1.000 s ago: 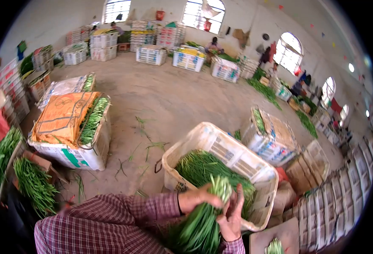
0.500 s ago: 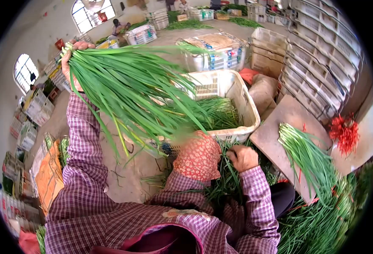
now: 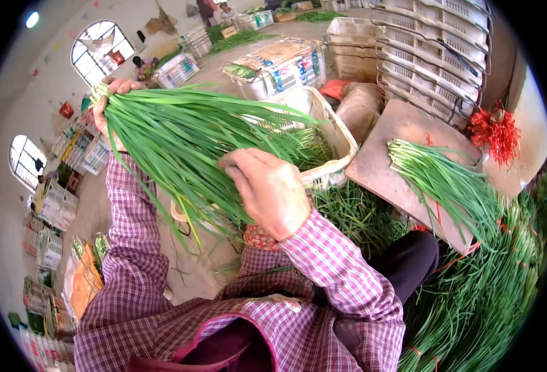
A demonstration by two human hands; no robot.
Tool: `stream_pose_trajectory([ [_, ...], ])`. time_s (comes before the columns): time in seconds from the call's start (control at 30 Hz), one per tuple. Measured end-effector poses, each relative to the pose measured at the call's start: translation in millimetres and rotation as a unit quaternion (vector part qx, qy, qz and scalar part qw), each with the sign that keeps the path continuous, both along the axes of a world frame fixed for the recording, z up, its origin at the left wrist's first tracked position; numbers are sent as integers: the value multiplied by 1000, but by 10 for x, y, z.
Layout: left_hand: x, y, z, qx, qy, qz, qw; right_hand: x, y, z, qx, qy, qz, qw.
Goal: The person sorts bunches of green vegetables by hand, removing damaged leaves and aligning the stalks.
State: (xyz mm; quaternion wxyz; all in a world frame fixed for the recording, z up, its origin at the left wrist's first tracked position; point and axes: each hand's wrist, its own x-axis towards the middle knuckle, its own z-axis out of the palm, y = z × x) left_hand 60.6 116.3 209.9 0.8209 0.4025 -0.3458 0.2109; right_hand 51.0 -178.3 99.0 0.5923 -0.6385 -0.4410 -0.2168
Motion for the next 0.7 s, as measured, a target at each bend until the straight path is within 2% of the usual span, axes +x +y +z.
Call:
stream_pose_trajectory([
  [0.03,11,-40,-19,6,-10,-6,1000,32,40,-17,1,2,-4,1000],
  [0.1,42,-104,-56,12,-20,-25,999,84,106,-41,-78,-20,-68,994],
  [0.33,69,-239,-159,10,-2,-69,998,211,293,-110,-80,-59,-185,978],
  [0.43,99,-238,-210,3,-4,-51,999,226,327,-105,-113,-66,-203,970],
  [0.6,77,-299,-240,-1,7,-13,1000,264,418,-75,-102,-87,-203,970],
  [0.7,34,-331,-208,20,33,17,999,267,314,13,-99,-32,-144,984],
])
